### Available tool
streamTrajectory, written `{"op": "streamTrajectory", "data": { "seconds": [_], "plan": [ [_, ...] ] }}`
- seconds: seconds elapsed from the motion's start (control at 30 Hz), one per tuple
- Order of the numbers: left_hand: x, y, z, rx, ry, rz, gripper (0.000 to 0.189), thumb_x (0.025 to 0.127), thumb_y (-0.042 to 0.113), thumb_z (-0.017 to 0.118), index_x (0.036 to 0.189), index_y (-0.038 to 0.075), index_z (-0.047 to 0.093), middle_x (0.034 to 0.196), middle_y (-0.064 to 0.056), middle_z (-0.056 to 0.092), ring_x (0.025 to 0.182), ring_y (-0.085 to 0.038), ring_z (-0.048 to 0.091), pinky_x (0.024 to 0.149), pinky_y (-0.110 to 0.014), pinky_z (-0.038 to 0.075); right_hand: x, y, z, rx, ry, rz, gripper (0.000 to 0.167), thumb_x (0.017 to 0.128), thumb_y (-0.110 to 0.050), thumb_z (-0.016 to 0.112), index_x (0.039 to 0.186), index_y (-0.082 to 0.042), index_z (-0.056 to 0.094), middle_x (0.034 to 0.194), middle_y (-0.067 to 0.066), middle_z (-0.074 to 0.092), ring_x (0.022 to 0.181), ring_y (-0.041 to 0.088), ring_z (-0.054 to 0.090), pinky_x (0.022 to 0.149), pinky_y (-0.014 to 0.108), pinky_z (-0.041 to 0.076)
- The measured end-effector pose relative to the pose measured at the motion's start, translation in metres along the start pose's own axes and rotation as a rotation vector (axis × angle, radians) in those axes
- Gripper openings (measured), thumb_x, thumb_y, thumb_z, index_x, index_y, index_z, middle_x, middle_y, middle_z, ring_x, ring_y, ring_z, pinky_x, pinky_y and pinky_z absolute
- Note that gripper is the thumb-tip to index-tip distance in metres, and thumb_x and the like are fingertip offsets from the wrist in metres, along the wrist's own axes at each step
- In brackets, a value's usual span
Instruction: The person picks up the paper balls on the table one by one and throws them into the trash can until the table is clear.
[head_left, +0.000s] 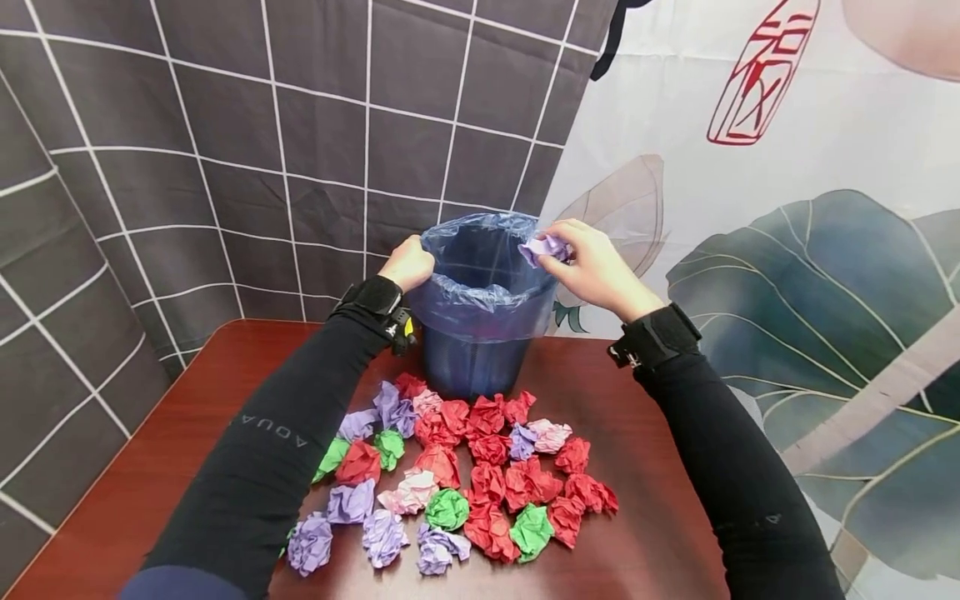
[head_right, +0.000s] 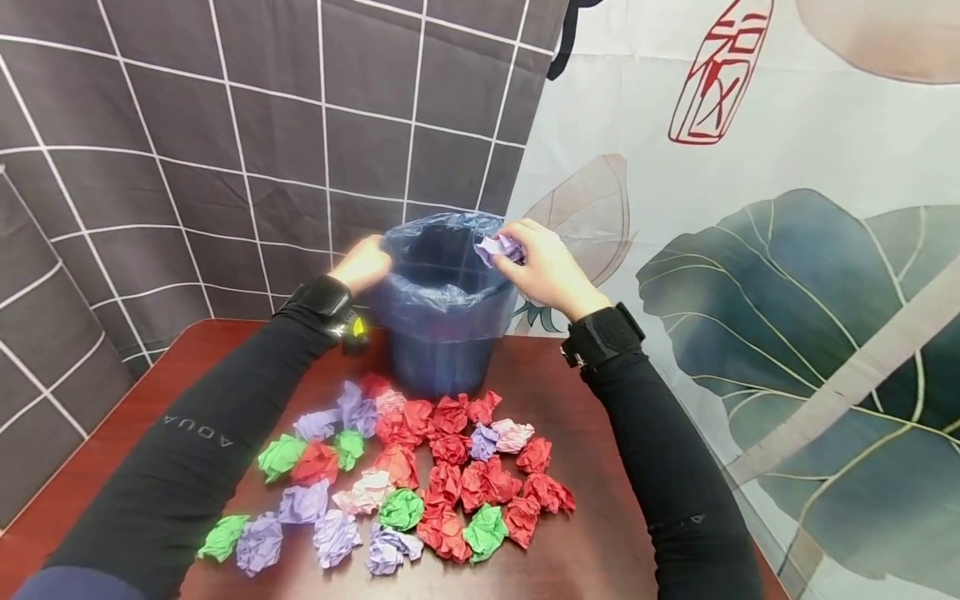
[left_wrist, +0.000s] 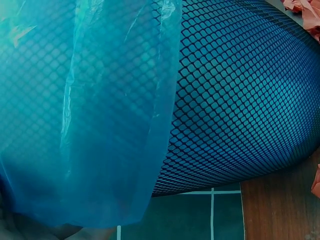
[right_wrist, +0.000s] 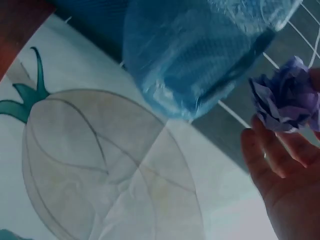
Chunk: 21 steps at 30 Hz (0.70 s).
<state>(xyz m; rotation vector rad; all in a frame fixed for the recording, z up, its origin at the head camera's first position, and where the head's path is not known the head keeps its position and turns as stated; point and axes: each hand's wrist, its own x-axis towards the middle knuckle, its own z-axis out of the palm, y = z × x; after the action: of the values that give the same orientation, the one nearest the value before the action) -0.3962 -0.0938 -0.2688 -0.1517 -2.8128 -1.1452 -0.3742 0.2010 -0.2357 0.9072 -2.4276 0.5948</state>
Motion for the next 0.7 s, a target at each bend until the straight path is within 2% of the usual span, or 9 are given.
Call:
{"op": "streamTrajectory", "data": {
  "seconds": [0.13,0.27,0.4,0.57,0.7],
  "plan": [
    [0.000,0.004,0.002,-0.013,-0.006,0.000,0.054,0.090,0.010,0.036,0.139,-0.010,0.046,0.142,-0.026,0.053,0.130,-0.040,0.052,0.111,-0.046,0.040,0.005,-0.001,0.007,-0.020,-0.090,0.023,0.034,0.092,-0.021,0.071,0.122,-0.004,0.067,0.119,0.015,0.066,0.107,0.029,0.060,0.096,0.045,0.047],
    [0.001,0.005,0.002,-0.018,-0.014,0.001,0.055,0.090,0.010,0.036,0.140,-0.010,0.045,0.143,-0.025,0.052,0.130,-0.039,0.052,0.110,-0.046,0.041,0.002,-0.002,0.008,-0.028,-0.132,0.044,0.042,0.091,-0.023,0.072,0.128,-0.005,0.065,0.124,0.016,0.067,0.111,0.032,0.060,0.102,0.048,0.047],
    [0.003,0.005,0.000,-0.021,-0.005,0.003,0.056,0.090,0.011,0.036,0.141,-0.010,0.044,0.144,-0.025,0.051,0.131,-0.039,0.051,0.110,-0.046,0.041,-0.004,-0.001,0.007,-0.017,-0.144,0.066,0.049,0.092,-0.026,0.072,0.136,-0.008,0.061,0.135,0.016,0.063,0.121,0.032,0.059,0.108,0.049,0.044],
    [0.002,0.003,-0.002,-0.011,-0.003,0.001,0.057,0.090,0.011,0.036,0.142,-0.011,0.042,0.145,-0.027,0.050,0.133,-0.040,0.049,0.111,-0.046,0.040,-0.012,0.001,0.009,-0.011,-0.133,0.063,0.058,0.094,-0.028,0.070,0.147,-0.012,0.052,0.148,0.013,0.054,0.137,0.032,0.050,0.115,0.050,0.037],
    [0.000,0.000,0.000,-0.009,-0.007,0.005,0.057,0.089,0.010,0.036,0.141,-0.012,0.043,0.145,-0.027,0.050,0.133,-0.040,0.049,0.112,-0.046,0.040,-0.018,0.000,0.012,-0.003,-0.135,0.057,0.064,0.095,-0.026,0.069,0.153,-0.014,0.044,0.152,0.014,0.050,0.136,0.034,0.051,0.114,0.053,0.038]
  ]
}}
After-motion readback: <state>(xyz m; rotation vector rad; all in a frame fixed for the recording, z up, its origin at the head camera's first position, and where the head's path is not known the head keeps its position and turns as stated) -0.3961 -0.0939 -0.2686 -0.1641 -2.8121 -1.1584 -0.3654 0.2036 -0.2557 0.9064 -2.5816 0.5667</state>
